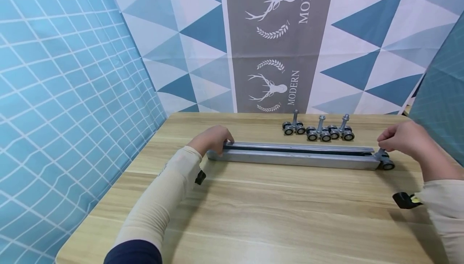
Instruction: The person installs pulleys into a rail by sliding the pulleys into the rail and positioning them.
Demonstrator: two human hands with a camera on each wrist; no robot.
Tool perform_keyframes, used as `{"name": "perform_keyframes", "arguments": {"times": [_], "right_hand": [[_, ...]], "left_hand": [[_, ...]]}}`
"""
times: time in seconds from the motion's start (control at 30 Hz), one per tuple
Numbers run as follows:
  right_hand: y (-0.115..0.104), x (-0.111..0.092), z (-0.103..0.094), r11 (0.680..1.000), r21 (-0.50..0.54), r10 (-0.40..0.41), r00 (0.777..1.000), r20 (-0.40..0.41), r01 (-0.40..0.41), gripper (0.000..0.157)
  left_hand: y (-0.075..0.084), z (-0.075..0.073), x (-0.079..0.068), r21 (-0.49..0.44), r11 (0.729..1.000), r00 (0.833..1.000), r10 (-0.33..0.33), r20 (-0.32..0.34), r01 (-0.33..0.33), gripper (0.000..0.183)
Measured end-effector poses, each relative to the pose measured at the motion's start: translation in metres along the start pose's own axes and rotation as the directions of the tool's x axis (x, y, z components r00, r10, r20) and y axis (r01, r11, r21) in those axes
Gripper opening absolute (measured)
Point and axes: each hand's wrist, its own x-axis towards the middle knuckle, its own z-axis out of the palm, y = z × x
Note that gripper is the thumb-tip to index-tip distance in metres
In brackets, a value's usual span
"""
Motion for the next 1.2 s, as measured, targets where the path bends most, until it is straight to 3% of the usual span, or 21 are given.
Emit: {"name": "perform_keyframes", "arguments": {"times": [0.67,1.2], "right_hand": [[-0.017,0.004,0.009,0.991,-0.076,-0.112,0.994,0.008,0.113,0.019],[-0.027,0.006,0.017,0.983,-0.109,-0.147,0.989,-0.009,0.145,0.018]], "left_hand": [[-0.002,0.002,0.001,0.001,1.0,1.0,0.019,-0.002,-0.019,0.057],[-0.006,0.001,0.002,-0.024,0.999,1.0,0.021,0.007,-0.021,0.058]]}}
